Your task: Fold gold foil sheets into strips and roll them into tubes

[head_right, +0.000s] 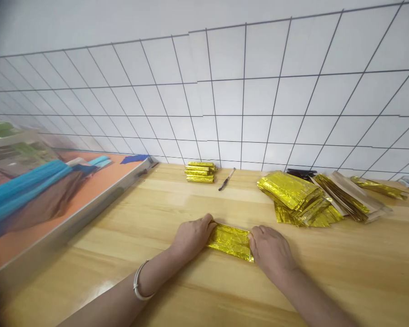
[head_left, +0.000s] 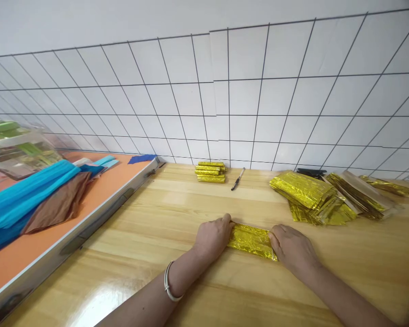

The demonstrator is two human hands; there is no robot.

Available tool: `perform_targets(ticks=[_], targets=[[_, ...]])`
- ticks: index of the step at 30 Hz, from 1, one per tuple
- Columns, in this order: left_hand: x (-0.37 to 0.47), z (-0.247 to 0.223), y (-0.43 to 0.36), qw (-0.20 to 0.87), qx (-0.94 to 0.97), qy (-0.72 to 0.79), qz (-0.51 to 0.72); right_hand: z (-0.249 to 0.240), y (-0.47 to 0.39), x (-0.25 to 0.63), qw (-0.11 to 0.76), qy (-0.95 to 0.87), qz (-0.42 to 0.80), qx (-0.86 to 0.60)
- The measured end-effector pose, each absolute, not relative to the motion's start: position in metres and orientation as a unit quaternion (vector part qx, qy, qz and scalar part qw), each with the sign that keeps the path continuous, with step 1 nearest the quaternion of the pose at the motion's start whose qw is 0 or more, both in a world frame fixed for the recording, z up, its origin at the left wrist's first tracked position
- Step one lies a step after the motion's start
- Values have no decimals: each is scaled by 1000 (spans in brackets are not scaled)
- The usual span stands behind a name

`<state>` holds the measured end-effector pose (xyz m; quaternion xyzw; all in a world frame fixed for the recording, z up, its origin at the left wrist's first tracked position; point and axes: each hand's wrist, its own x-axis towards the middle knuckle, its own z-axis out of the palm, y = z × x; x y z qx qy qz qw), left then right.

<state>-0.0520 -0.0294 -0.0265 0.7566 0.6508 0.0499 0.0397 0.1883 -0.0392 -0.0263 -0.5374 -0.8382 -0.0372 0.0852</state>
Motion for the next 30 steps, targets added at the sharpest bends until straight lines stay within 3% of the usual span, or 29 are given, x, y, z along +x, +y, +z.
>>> perform_targets(ticks=[7, 11, 16, 26, 30], targets=[[-51, -13, -30, -68, 844, 525, 86, -24, -38, 186, 65, -846, -55, -526], [-47, -10, -34, 8, 919, 380, 105, -24, -38, 186, 65, -845, -58, -528], [-45, -14, -44, 96, 923, 348, 133, -26, -38, 188, 71, -848, -53, -522], [-46, -8, -59, 99, 929, 349, 68, -22, -35, 197, 83, -824, -37, -559], [-46, -10, -59, 95, 929, 351, 68, -17, -49, 181, 145, -834, -81, -526]])
